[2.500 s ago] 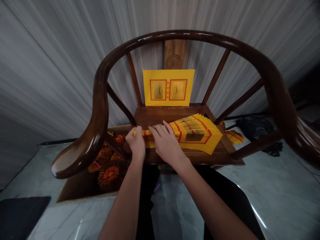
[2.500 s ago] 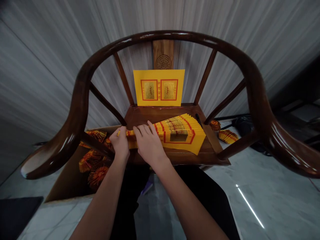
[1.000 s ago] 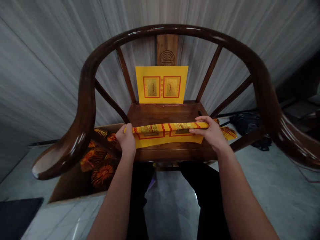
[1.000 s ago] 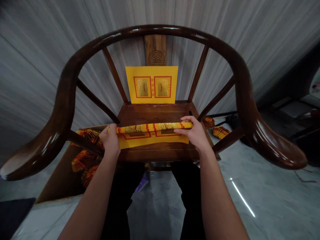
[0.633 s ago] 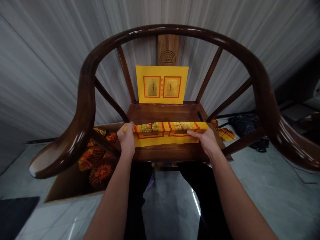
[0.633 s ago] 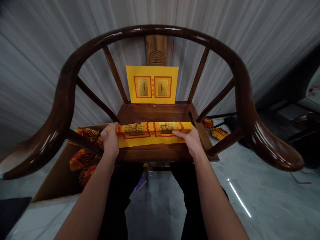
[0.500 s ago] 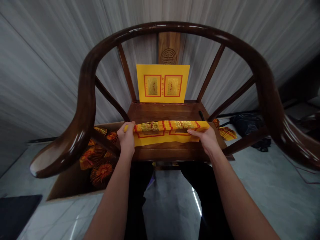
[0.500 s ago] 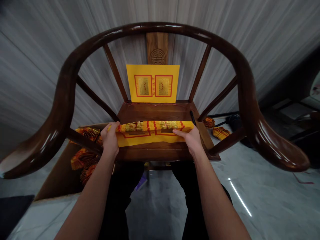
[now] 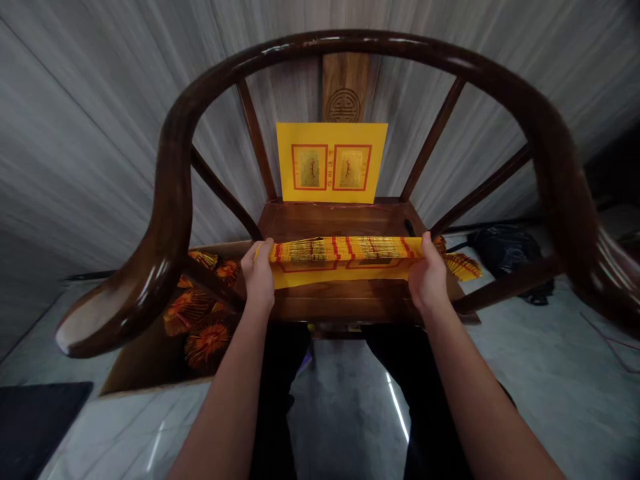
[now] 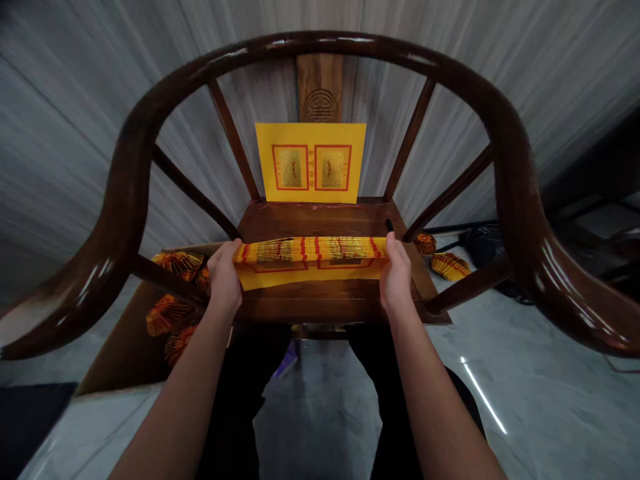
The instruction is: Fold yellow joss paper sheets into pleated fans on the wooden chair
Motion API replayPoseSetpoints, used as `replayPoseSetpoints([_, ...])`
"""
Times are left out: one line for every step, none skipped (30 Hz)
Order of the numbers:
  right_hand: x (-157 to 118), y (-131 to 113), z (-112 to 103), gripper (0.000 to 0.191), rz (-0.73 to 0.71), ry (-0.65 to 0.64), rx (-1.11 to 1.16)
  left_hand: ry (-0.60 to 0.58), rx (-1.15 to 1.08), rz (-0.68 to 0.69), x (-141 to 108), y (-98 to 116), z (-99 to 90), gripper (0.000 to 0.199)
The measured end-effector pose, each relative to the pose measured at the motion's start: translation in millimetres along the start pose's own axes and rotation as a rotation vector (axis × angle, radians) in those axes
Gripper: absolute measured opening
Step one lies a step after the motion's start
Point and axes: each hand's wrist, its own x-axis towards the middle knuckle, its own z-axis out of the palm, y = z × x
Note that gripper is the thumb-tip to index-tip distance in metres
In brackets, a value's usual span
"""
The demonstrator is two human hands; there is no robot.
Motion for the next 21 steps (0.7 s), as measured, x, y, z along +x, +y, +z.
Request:
replayPoseSetpoints([-0.4,2.0,3.9,0.04,-0.025,0.064,0.034,0.018,0.01,-0.003,-1.3,0.7,0.6,0.041])
replayPoseSetpoints([-0.8,3.9,7.7,0.038,-0.05,0.128,0.056,0.039,0.019,-0.008,-2.8,1.7,1.3,0.041])
replayPoseSetpoints([-1.0,5.7,11.2,0.036,-0.072,0.186,0.069,0.062,0.023,-0.013,-4.5,2.8,2.3,0.041])
replayPoseSetpoints([-1.1,7.3,14.2,0.034,-0.086,0.229,0.075,0.087,0.017,-0.015,-6.2,3.9,3.6,0.042])
replayPoseSetpoints([-1.1,8.7,16.8,0.033,-0.098,0.26,0.072,0.112,0.0,-0.016,-7.9,4.9,5.3,0.042])
replayPoseSetpoints([-1.1,9.9,19.0,0.032,-0.111,0.281,0.064,0.135,-0.026,-0.02,-9.4,5.7,7.2,0.043])
replayPoseSetpoints([-0.9,10.7,20.8,0.031,-0.127,0.298,0.051,0.157,-0.055,-0.027,-10.8,6.1,9.4,0.043])
replayPoseSetpoints([-0.8,11.1,22.3,0.031,-0.147,0.315,0.035,0.177,-0.081,-0.037,-11.9,6.1,11.7,0.043])
replayPoseSetpoints([-0.7,11.1,23.5,0.031,-0.168,0.329,0.018,0.193,-0.098,-0.045,-12.6,6.0,14.0,0.043])
replayPoseSetpoints([-0.7,10.6,24.6,0.031,-0.187,0.34,0.004,0.206,-0.11,-0.049,-13.1,5.7,16.3,0.042])
replayPoseSetpoints([-0.9,9.7,25.5,0.031,-0.2,0.35,-0.007,0.22,-0.115,-0.046,-13.3,5.5,18.3,0.042])
replayPoseSetpoints([-1.1,8.5,26.3,0.032,-0.207,0.357,-0.014,0.235,-0.113,-0.035,-13.2,5.6,19.9,0.042])
replayPoseSetpoints([-1.5,6.9,26.8,0.034,-0.205,0.36,-0.015,0.247,-0.107,-0.018,-12.8,5.8,21.0,0.042])
replayPoseSetpoints([-2.0,5.2,27.2,0.035,-0.194,0.361,-0.01,0.251,-0.096,0.005,-12.1,6.2,21.6,0.042])
replayPoseSetpoints([-2.6,3.6,27.5,0.036,-0.177,0.361,-0.003,0.244,-0.08,0.031,-11.2,6.7,21.6,0.041])
replayPoseSetpoints([-3.3,2.1,27.6,0.036,-0.159,0.36,0.004,0.227,-0.058,0.057,-10.1,6.9,21.1,0.039])
replayPoseSetpoints([-3.9,1.1,27.7,0.035,-0.15,0.358,0.006,0.205,-0.032,0.08,-8.7,6.9,20.3,0.036])
replayPoseSetpoints([-4.5,0.6,27.9,0.034,-0.155,0.36,0.002,0.185,-0.007,0.091,-7.3,6.3,19.5,0.034])
replayPoseSetpoints([-4.9,0.9,28.2,0.032,-0.167,0.362,-0.007,0.176,0.013,0.081,-5.8,5.3,18.7,0.034])
replayPoseSetpoints([-5.1,1.8,28.5,0.031,-0.176,0.364,-0.014,0.179,0.024,0.051,-4.5,4.0,18.1,0.035])
replayPoseSetpoints([-5.2,3.1,29.0,0.031,-0.175,0.367,-0.014,0.189,0.027,0.009,-3.5,2.6,17.8,0.036])
